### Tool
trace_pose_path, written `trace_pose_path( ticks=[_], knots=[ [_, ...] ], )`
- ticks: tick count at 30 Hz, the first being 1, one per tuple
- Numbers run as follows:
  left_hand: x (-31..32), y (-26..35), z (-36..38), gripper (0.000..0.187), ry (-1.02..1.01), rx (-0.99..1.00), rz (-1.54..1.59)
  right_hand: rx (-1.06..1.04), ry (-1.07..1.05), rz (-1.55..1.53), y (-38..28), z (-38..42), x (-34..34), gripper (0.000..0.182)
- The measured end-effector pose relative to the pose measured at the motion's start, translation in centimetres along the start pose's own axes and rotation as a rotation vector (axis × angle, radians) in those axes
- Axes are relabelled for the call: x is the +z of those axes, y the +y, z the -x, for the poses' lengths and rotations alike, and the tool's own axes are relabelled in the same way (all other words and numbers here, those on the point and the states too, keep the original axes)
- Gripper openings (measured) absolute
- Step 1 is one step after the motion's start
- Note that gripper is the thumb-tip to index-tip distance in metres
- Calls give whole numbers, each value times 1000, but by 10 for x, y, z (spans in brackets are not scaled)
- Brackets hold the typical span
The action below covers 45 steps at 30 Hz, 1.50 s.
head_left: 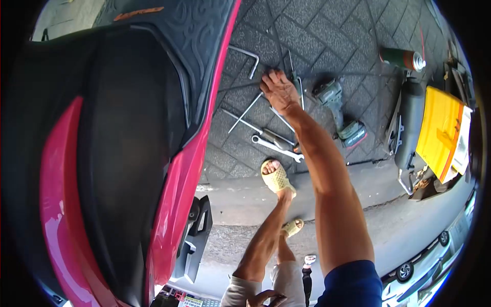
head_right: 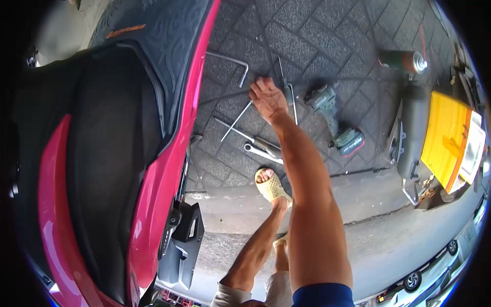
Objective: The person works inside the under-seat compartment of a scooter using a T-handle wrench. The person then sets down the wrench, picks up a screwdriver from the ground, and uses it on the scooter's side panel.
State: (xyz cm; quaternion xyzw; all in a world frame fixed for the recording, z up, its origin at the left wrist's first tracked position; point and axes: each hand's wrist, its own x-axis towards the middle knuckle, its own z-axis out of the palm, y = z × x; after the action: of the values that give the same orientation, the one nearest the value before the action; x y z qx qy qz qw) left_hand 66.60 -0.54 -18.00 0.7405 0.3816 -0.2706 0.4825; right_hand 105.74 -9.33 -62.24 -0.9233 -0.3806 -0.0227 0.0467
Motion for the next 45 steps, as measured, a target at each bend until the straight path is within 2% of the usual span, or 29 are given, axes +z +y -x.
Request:
trace_pose_path(
  ticks=[1, 3, 5, 7, 8, 9, 10, 11, 12, 13, 14, 15, 17, 18, 19, 20, 24, 25, 26, 27, 28, 29, 30, 34, 37, 40, 41, 44, 45],
  knots=[
    [3, 4, -8, 21, 46, -38, 28, -14, 24, 19, 3, -7, 8, 21],
    [12, 10, -18, 20, 136, -120, 90, 137, -251, 107, -1, -6, -3, 21],
    [16, 17, -23, 22, 235, -217, 181, 335, -361, -201, -1, 10, -59, 24],
    [20, 24, -23, 27, 290, -265, 331, 320, -624, -432, 4, 43, -128, 29],
    [15, 32, -28, 33, 281, -243, 438, 294, -452, -567, 0, 75, -158, 31],
    [11, 40, -33, 39, 270, -223, 545, 275, -499, -579, -5, 100, -210, 37],
    [11, 46, -35, 37, 291, -206, 653, 269, -522, -530, -14, 128, -256, 44],
    [14, 50, -32, 34, 318, -193, 765, 225, -419, -699, -9, 149, -321, 47],
    [17, 47, -32, 33, 343, -126, 711, 285, -243, -720, -20, 182, -365, 46],
    [23, 57, -23, 33, 390, -71, 657, 306, -335, -787, -22, 202, -419, 45],
    [35, 66, -12, 28, 418, -188, 905, 246, -281, -840, -21, 219, -471, 38],
    [41, 92, -9, 24, 446, -286, 1173, 278, -234, -964, -24, 238, -511, 34],
    [51, 124, 15, 20, 286, -269, 1614, 296, -231, -1078, -29, 272, -575, 27],
    [59, 127, 33, 20, 333, -239, 1675, 308, -241, -1055, -30, 283, -605, 24],
    [64, 131, 40, 21, 236, -267, 1944, 233, -240, -1043, -26, 288, -630, 24],
    [67, 136, 50, 22, 105, -293, 2199, 248, -260, -1032, -25, 295, -656, 23],
    [72, 176, 95, 29, 71, 46, 2225, 265, -315, -979, -5, 288, -753, 20],
    [66, 194, 111, 31, 144, -15, 2228, 309, -352, -979, -4, 283, -776, 20],
    [49, 214, 120, 34, 209, -80, 2224, 360, -384, -977, -6, 277, -795, 19],
    [36, 227, 130, 33, 180, 12, 2254, 324, -395, -962, -9, 270, -811, 19],
    [23, 238, 139, 33, 149, 99, 2280, 273, -309, -956, -13, 261, -825, 19],
    [4, 253, 149, 32, 207, 116, 2255, 225, -227, -949, -16, 252, -837, 19],
    [-12, 263, 160, 32, 263, 117, 2225, 207, -249, -931, -19, 245, -850, 19],
    [-66, 265, 168, 30, 238, 204, 2225, 189, -267, -894, -39, 212, -873, 21],
    [-117, 270, 178, 21, 207, 271, 2182, 208, -268, -882, -59, 171, -877, 24],
    [-159, 257, 164, 25, 169, 344, 2101, 812, -765, -1349, -75, 119, -886, 26],
    [-176, 251, 157, 26, 153, 384, 2054, 824, -771, -1327, -88, 104, -883, 26],
    [-219, 244, 123, 26, 215, 227, 2048, 469, -495, -1078, -118, 49, -877, 27],
    [-223, 243, 116, 26, 250, 135, 2030, 482, -512, -1037, -123, 33, -881, 27]
  ],
)
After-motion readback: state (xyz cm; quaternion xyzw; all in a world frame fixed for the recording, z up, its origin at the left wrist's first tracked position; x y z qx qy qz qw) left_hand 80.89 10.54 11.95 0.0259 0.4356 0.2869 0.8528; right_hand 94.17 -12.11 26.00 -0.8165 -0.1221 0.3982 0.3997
